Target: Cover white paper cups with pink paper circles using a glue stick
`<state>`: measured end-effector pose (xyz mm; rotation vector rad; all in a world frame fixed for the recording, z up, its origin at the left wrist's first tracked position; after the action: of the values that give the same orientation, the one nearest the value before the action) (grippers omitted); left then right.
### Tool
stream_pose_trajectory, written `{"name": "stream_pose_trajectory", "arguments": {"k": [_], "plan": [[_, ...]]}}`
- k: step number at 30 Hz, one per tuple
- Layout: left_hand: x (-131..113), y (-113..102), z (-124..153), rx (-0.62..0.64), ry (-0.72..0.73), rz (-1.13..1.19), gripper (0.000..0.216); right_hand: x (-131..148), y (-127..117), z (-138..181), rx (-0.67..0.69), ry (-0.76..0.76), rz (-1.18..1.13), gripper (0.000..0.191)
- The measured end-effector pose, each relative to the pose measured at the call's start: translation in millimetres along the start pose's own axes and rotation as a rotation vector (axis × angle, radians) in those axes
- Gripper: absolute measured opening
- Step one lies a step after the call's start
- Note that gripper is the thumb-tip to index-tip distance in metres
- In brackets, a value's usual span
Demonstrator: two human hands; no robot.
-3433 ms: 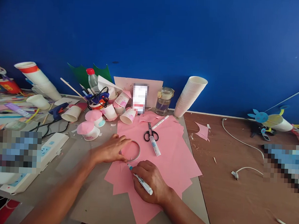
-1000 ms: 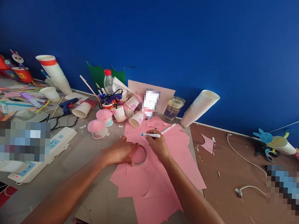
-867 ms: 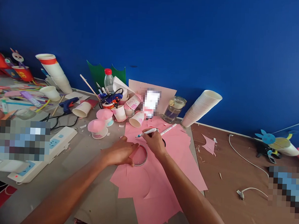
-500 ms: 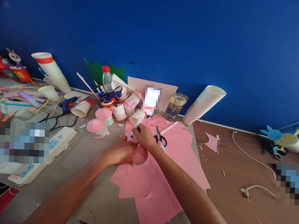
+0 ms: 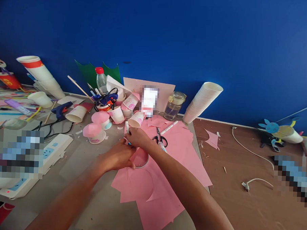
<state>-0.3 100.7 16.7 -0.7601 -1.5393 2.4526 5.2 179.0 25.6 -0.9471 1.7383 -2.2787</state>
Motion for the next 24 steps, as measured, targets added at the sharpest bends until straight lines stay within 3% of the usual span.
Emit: {"name": "stream_pose_trajectory", "arguments": {"k": [7, 13, 19, 24], "plan": [[8, 8, -2, -0.022, 0.025, 0.058, 0.056, -18, -7, 4, -0.018, 0.077, 0.041, 0.022], [12, 9, -1, -0.033, 0.031, 0.059, 0.066, -47, -23, 19, -0.134, 0.164, 0.019, 0.019], [5, 1, 5, -0.064, 0.086, 0.075, 0.050, -72, -28, 62, -0.261, 0.221, -0.089, 0.022], [4, 0, 6, -0.064, 0.080, 0.069, 0.045, -80, -19, 111, -0.337, 0.222, -0.177, 0.030]]}}
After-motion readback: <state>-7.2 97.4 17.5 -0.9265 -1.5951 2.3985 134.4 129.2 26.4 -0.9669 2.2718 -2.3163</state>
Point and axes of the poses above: each hand's wrist, its own z-axis away from the middle knuckle, its own y-axis out of the palm, x = y × z, the point moved 9 cm from there along -z, towards the middle knuckle, and after that the axes turned 11 degrees about z, right-handed, at the moved point
